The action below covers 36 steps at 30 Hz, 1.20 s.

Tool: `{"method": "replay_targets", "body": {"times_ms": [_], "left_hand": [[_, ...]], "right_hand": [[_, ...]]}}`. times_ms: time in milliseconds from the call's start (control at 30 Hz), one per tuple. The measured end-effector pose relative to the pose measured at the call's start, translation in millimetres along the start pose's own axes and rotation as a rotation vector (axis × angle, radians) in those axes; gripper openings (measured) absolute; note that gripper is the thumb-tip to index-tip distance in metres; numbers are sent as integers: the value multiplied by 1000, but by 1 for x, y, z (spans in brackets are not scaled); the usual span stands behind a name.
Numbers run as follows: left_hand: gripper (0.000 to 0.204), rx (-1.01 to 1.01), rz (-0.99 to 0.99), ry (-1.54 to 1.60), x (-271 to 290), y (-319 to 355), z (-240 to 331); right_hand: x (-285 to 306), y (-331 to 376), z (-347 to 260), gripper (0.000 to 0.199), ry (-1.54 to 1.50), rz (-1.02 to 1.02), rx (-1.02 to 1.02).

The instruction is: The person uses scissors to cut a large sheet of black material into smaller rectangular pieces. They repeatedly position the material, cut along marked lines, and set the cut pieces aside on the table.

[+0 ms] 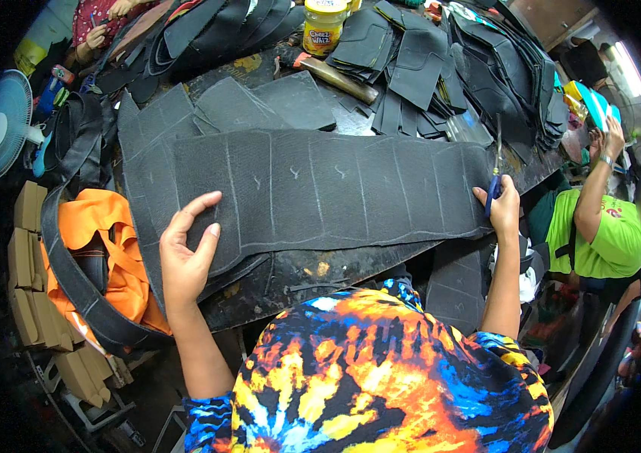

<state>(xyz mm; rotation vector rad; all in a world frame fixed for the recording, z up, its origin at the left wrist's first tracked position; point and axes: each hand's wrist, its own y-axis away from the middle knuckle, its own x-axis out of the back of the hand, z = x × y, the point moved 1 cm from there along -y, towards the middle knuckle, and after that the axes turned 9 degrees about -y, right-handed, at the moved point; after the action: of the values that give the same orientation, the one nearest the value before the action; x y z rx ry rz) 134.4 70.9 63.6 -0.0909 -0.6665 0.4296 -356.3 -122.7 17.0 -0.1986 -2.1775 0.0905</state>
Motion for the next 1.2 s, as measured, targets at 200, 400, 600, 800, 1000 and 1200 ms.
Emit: {"method": "replay_targets", "body": {"times_ms": [200,400,600,800,1000,1200], "left_hand": [[35,8,160,234,3,15,-6],[49,58,-20,516,-97,-6,-12],[55,160,-133,577,-145,-6,-10],[51,305,-118,732,-144,-7,0],[54,233,-56,694,-144,0,10],[57,206,-35,634,-145,4,16]], "right_hand": [[73,-48,-65,30,-67,273,562],[109,-170,-95,41,399,553,431],[53,-114,-112,29,84,209,742],[-2,64,-108,36,-359,-1375,228],[-37,122,-98,38,-957,-1369,-226],[-53,126,-108,43,-806,-1323,-98]]}}
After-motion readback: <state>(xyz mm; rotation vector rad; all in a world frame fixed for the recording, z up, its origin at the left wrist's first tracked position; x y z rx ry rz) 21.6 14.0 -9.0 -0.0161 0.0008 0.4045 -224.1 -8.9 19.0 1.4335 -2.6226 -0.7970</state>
